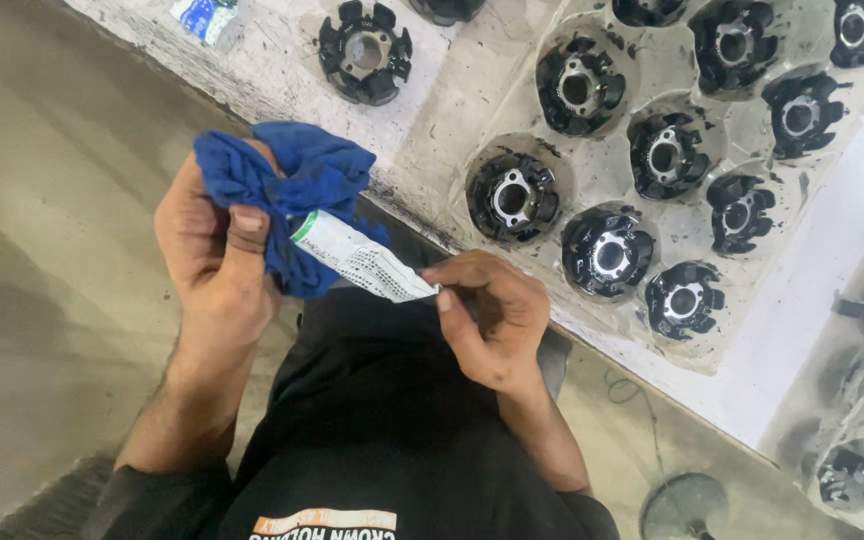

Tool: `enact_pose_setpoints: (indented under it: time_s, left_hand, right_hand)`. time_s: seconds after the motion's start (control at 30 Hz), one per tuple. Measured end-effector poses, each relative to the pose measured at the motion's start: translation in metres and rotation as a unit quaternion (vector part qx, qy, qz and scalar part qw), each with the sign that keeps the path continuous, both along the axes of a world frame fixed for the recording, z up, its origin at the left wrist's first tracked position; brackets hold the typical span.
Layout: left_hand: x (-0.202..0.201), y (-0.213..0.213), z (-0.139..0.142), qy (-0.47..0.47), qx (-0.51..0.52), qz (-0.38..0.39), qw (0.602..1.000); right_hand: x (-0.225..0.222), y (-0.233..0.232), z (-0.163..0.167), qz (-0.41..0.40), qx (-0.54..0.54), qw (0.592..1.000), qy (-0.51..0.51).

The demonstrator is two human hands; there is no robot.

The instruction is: The person applies adhesive from a tube to small black circular parts held in a foam tray. The person wipes the tube with a blue cloth and continues applying adhesive to multiple parts one by one.

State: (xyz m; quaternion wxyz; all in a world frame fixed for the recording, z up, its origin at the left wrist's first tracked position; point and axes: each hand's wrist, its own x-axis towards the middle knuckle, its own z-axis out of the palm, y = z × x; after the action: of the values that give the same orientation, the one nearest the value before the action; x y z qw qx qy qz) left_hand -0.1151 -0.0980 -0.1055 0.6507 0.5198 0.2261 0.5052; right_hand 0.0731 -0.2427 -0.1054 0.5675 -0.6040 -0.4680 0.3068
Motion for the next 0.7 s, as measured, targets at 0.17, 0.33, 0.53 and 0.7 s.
enact_pose_setpoints:
  time_s: [0.17, 0.33, 0.53, 0.7]
  left_hand:
    - [0.007, -0.007, -0.006, 0.019, -0.009, -0.042, 0.999]
    - [0.013, -0.013, -0.011, 0.033, -0.016, -0.058, 0.998]
    - [0.023, -0.012, -0.024, -0.069, -0.134, -0.128, 0.98]
    - [0.025, -0.012, -0.037, -0.114, -0.21, -0.147, 0.96]
  right_hand:
    - [0.001, -0.01, -0.007, 0.038, -0.036, 0.991, 0.121]
    - [0.002, -0.023, -0.015, 0.022, -0.096, 0.981, 0.168]
    - [0.002, -0.042, -0.023, 0.045, 0.025, 0.972, 0.229]
    - [-0.002, -0.052, -0.029, 0.073, 0.06, 0.976, 0.196]
